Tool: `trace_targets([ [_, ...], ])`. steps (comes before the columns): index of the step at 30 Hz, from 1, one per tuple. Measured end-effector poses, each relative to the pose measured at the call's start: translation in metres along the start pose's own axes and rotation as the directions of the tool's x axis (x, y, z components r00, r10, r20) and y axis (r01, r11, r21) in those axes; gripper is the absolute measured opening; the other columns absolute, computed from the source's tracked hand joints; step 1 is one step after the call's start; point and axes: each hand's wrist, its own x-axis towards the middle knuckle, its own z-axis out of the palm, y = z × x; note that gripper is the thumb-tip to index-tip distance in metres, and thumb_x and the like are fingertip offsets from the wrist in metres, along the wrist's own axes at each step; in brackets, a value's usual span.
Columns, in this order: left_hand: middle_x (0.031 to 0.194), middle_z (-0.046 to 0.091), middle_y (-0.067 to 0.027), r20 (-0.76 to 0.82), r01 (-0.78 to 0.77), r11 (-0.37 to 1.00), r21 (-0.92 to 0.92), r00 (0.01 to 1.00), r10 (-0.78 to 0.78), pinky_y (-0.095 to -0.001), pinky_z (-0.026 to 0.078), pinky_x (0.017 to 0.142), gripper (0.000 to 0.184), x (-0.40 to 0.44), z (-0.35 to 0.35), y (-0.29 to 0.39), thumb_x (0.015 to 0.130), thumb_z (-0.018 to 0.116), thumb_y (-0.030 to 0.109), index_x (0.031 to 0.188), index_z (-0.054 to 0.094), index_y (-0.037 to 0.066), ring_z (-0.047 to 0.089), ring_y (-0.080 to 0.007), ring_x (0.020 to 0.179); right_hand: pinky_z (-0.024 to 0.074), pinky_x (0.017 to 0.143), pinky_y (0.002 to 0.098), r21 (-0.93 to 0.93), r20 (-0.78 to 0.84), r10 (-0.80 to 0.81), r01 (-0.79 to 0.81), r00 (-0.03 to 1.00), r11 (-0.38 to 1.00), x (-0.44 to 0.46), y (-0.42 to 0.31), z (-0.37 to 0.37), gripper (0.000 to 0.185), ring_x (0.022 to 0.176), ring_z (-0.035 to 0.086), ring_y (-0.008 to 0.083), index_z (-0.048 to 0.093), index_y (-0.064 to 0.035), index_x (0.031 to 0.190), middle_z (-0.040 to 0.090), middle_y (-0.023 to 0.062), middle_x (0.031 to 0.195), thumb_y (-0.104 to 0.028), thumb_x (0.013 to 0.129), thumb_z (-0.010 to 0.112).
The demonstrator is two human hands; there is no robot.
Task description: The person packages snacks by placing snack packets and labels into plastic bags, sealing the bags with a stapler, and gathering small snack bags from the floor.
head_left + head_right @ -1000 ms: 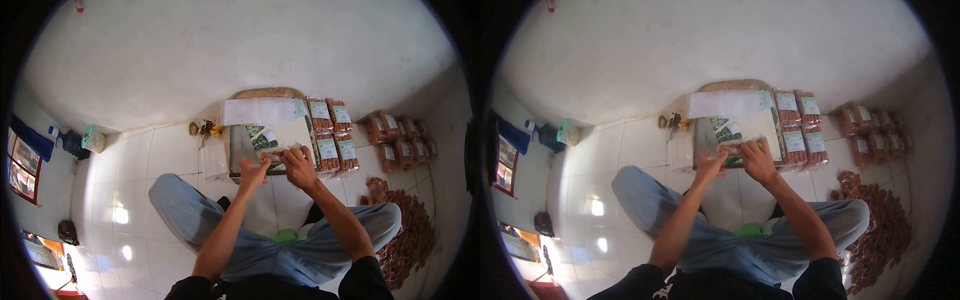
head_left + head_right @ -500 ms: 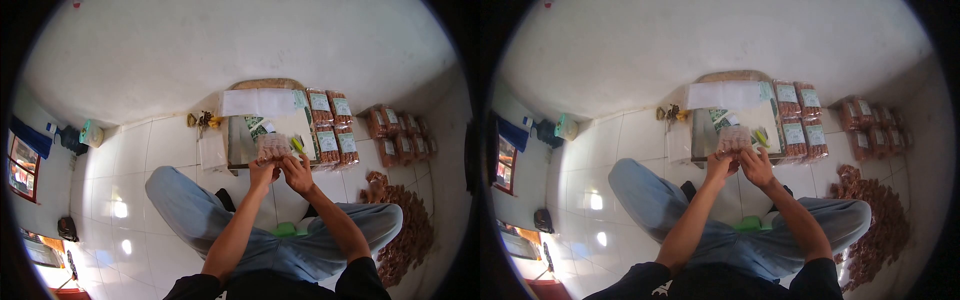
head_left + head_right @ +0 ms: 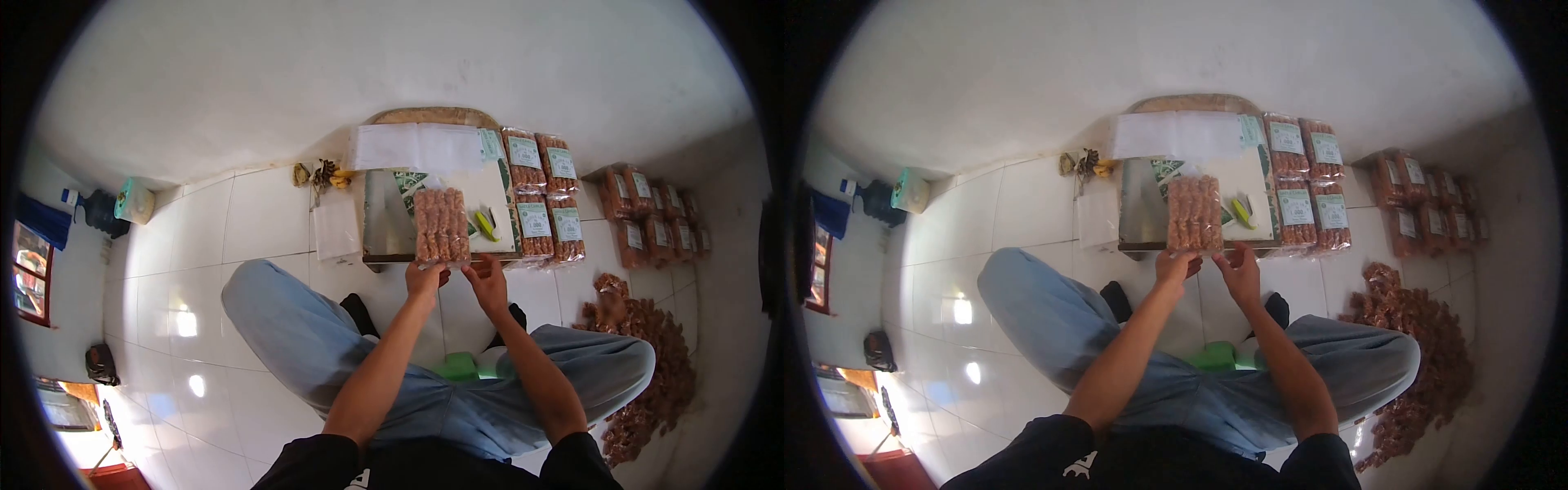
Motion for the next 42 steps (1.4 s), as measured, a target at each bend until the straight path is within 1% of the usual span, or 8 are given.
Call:
trace_targets([
  [2, 0.093, 0.066, -0.0156, 0.011, 0.003, 1.000, 0.017, 1.000, -0.003, -0.0348, 0.059, 0.071, 0.035, 0.005, -0.003, -0.005, 0.082, 0.063, -0.001, 0.115, 0.051, -0.003, 0.069, -0.0254, 0.078, 0.0450, 0.057, 0.0229, 0.174, 0.484, 0.445, -0.581, 0.754, 0.795, 0.009, 0.009, -0.005, 0.039, 0.078, 0.059, 0.0109, 0.059, -0.0025, 0.111, 0.064, 0.0046, 0.094, -0.025, 0.084, 0.075],
  [13, 0.088, 0.067, -0.0113, 0.050, -0.027, 0.993, 0.111, 0.998, 0.021, -0.0304, 0.057, 0.064, 0.019, 0.008, 0.001, -0.003, 0.082, 0.061, 0.001, 0.100, 0.062, -0.002, 0.067, -0.0203, 0.071, 0.0389, 0.049, 0.0213, 0.401, 0.361, 0.498, -0.613, 0.789, 0.681, 0.003, 0.010, 0.026, 0.022, 0.065, 0.057, 0.0087, 0.067, -0.0023, 0.097, 0.063, 0.0010, 0.077, -0.019, 0.084, 0.070],
  [21, 0.083, 0.066, -0.0131, 0.023, 0.016, 0.994, 0.108, 1.000, -0.019, -0.0302, 0.054, 0.056, 0.016, 0.019, 0.009, -0.009, 0.080, 0.058, -0.003, 0.096, 0.060, -0.005, 0.066, -0.0206, 0.067, 0.0378, 0.049, 0.0243, 0.486, 0.152, 0.775, -0.729, 0.614, 0.482, 0.016, 0.012, 0.047, 0.019, 0.061, 0.052, 0.0103, 0.063, -0.0014, 0.072, 0.058, 0.0020, 0.073, -0.018, 0.081, 0.064],
  [24, 0.082, 0.066, -0.0134, 0.013, 0.023, 0.997, 0.072, 1.000, -0.024, -0.0311, 0.055, 0.057, 0.016, 0.023, 0.009, -0.011, 0.080, 0.058, -0.002, 0.095, 0.060, -0.006, 0.067, -0.0212, 0.068, 0.0321, 0.046, 0.0248, 0.438, 0.061, 0.722, -0.669, 0.689, 0.601, 0.017, 0.034, 0.063, 0.011, 0.053, 0.045, 0.0086, 0.055, -0.0086, 0.073, 0.052, -0.0010, 0.064, -0.015, 0.082, 0.058],
  [28, 0.083, 0.066, -0.0140, 0.006, 0.078, 0.997, 0.015, 0.997, -0.078, -0.0312, 0.056, 0.058, 0.016, 0.023, 0.008, -0.010, 0.080, 0.059, -0.001, 0.096, 0.060, -0.005, 0.067, -0.0213, 0.069, 0.0306, 0.044, 0.0253, 0.538, 0.107, 0.747, -0.670, 0.656, 0.512, 0.018, 0.035, 0.065, 0.015, 0.048, 0.041, 0.0089, 0.054, -0.0086, 0.068, 0.048, -0.0017, 0.059, -0.014, 0.081, 0.058],
  [34, 0.083, 0.066, -0.0110, 0.023, 0.196, 0.954, -0.227, 0.980, -0.196, -0.0286, 0.056, 0.058, 0.016, 0.012, 0.005, -0.013, 0.081, 0.066, 0.001, 0.096, 0.062, -0.002, 0.066, -0.0195, 0.066, 0.0365, 0.052, 0.0244, 0.560, 0.113, 0.738, -0.656, 0.665, 0.506, 0.014, 0.026, 0.067, 0.027, 0.062, 0.050, 0.0119, 0.054, 0.0031, 0.099, 0.056, 0.0047, 0.075, -0.017, 0.083, 0.062],
  [36, 0.083, 0.066, -0.0086, 0.063, 0.134, 0.977, -0.164, 0.990, -0.125, -0.0276, 0.055, 0.059, 0.019, 0.012, 0.004, -0.015, 0.078, 0.070, 0.001, 0.095, 0.061, -0.001, 0.065, -0.0182, 0.067, 0.0285, 0.041, 0.0250, 0.549, 0.035, 0.720, -0.615, 0.693, 0.566, 0.014, 0.016, 0.065, 0.019, 0.044, 0.038, 0.0087, 0.051, -0.0095, 0.061, 0.045, -0.0021, 0.054, -0.012, 0.079, 0.059],
  [42, 0.082, 0.065, -0.0078, -0.021, 0.057, 0.992, -0.113, 0.998, -0.059, -0.0273, 0.052, 0.056, 0.022, 0.017, 0.013, -0.022, 0.075, 0.071, -0.001, 0.095, 0.060, -0.001, 0.064, -0.0175, 0.065, 0.0307, 0.043, 0.0267, 0.543, 0.181, 0.737, -0.691, 0.652, 0.478, 0.014, 0.018, 0.055, 0.014, 0.045, 0.038, 0.0103, 0.057, -0.0080, 0.065, 0.045, -0.0012, 0.054, -0.015, 0.077, 0.061],
])
